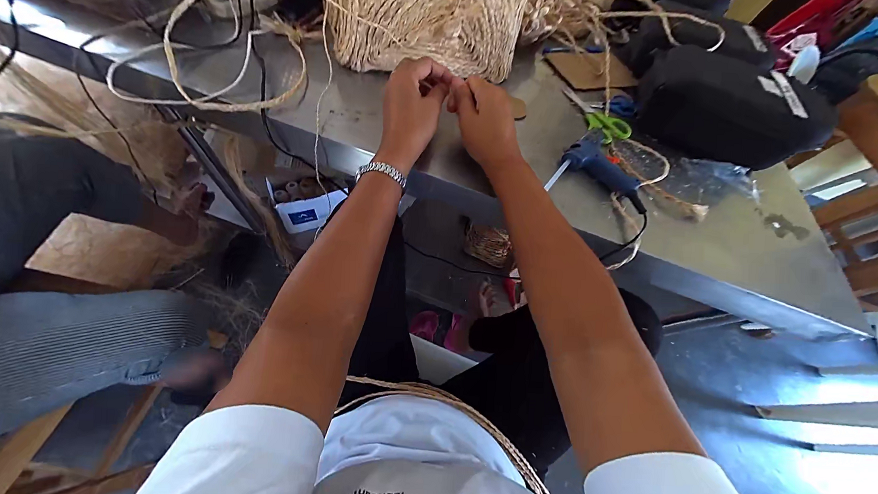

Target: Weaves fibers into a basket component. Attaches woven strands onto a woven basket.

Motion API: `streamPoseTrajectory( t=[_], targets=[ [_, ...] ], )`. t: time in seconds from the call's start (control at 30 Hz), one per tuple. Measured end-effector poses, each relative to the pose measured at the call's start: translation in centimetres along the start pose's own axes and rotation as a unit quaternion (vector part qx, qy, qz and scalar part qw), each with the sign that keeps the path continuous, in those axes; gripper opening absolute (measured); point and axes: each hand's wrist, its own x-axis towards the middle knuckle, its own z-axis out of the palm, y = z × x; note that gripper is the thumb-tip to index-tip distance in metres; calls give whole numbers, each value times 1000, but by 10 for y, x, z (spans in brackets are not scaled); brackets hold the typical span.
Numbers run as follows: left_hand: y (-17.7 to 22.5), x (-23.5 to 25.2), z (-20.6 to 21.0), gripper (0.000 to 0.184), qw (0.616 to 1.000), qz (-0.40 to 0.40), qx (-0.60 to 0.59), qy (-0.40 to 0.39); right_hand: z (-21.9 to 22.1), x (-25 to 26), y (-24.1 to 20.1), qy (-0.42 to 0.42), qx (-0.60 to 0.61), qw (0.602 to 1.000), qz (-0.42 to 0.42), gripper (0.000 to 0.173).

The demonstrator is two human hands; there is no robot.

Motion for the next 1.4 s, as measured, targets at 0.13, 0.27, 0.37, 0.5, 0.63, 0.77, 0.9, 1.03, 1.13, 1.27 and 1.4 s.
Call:
streamPoseTrajectory(
  t=[0.13, 0.27, 0.37, 0.5, 0.63, 0.77, 0.9, 1.03, 1.13, 1.27, 1.4],
  targets=[
    [1, 3, 1, 19, 999, -11, -44, -11, -1, 2, 2, 9, 9, 1000, -5, 40],
    [-5, 3, 2, 17, 991, -34, -130, -15, 1, 0, 3, 14, 17, 1000, 3, 44],
    [-6, 4, 1, 18, 983, -28, -178, -24, 1, 1, 3, 35, 8, 999, 4, 45],
    [-9, 1, 3, 15, 965, -35, -257, -26, 3, -2, 4, 37, -7, 999, 9, 44],
    [-9, 1, 2, 15, 953, -42, -300, -26, 4, -2, 4, 42, 8, 999, 4, 45],
    [-10, 1, 2, 16, 950, -48, -307, -16, 6, -2, 6, 39, 16, 999, -10, 46],
    [-14, 2, 2, 16, 949, -37, -314, 7, 5, -3, 3, 15, 15, 1000, -7, 47],
    [-14, -1, 0, 15, 954, -4, -285, 90, 3, -2, -4, -4, -28, 997, 76, 60],
    [-16, -4, -3, 18, 951, -2, -250, 180, -5, -2, -1, 78, 10, 983, 168, 56],
    [-8, -9, -8, 21, 940, -22, -181, 288, -20, -4, 12, 230, 145, 915, 299, 54],
    [-7, -11, -9, 27, 979, -18, -95, 177, -23, -6, 10, 243, 127, 934, 228, 50]
  ],
)
